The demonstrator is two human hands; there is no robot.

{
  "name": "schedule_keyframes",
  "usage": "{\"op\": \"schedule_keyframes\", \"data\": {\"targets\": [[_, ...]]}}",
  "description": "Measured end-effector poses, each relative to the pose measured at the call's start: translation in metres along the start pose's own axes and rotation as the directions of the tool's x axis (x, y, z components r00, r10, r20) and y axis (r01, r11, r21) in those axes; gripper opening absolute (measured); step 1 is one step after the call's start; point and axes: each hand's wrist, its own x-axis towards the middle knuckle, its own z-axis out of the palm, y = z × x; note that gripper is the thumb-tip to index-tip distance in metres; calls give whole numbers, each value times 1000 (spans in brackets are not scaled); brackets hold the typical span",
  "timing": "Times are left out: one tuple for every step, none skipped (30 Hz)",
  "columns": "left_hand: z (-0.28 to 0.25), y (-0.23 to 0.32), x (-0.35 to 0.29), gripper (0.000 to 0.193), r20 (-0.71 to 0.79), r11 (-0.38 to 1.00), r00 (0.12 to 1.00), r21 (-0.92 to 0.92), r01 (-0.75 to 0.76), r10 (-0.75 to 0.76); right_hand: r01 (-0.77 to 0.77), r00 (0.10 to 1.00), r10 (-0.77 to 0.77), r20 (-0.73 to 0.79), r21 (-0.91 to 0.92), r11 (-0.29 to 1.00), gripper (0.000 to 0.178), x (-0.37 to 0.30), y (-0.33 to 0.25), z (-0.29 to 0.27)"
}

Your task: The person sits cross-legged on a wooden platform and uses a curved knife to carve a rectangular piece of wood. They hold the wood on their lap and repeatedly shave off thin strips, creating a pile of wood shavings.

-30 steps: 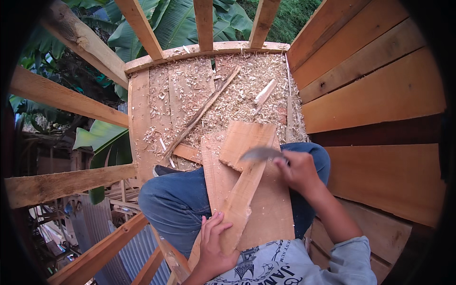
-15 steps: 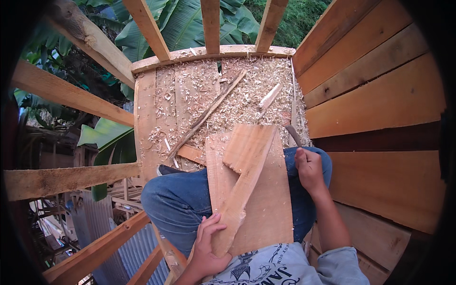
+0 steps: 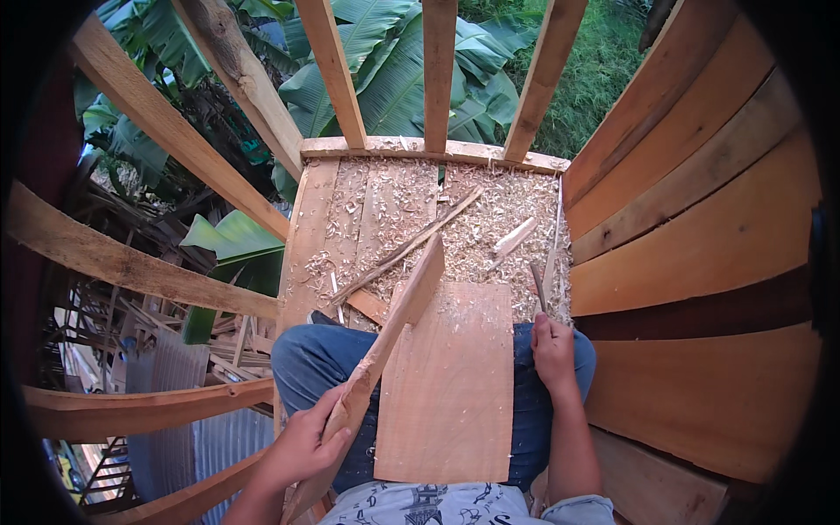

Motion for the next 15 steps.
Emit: {"op": "schedule_keyframes", "data": {"targets": [[2,6,-2,57,-16,999,1000,43,16,-15,-2,1000,2,5,31,1000,54,-2,0,0],[4,12,-3,56,-31,996,999,86,33,-30,9,1000,-9,6,38,999,55,-3,-1,0],[5,18,-5,56,-29,991,997,109,74,-71,20,1000,-20,7,46,999,55,-3,-3,-1],[9,23,-6,56,-22,985,993,127,117,-115,24,1000,-24,7,47,999,56,-5,-3,-2],[12,28,-8,56,-15,976,987,146,159,-159,45,999,-46,3,23,999,56,-5,-1,-3],[15,33,-9,56,-26,976,988,158,152,-150,67,998,-67,-1,-2,998,56,-4,0,-3],[17,39,-12,56,-36,975,989,170,145,-141,88,996,-88,-5,-27,996,57,-3,1,-3],[21,43,-13,56,-41,974,990,176,139,-134,96,995,-96,-10,-41,995,56,-5,-1,-4],[23,48,-15,57,-13,972,990,189,137,-137,103,994,-104,-15,-54,993,55,-10,-7,-3],[25,52,-18,58,8,971,990,195,137,-142,116,993,-117,-13,-70,991,55,-14,-14,-2],[27,55,-19,60,29,970,989,202,137,-146,137,991,-137,7,-87,987,53,-19,-18,-2],[30,58,-19,60,48,967,990,227,118,-132,158,987,-156,28,-103,982,51,-26,-21,-2],[33,61,-18,60,64,963,991,250,98,-117,183,983,-178,51,-120,976,50,-33,-25,-2],[35,63,-17,60,77,958,991,274,80,-105,174,982,-161,95,-140,975,48,-42,-29,0],[37,62,-17,61,101,952,988,293,86,-120,166,980,-144,139,-160,973,47,-52,-33,3]]}}
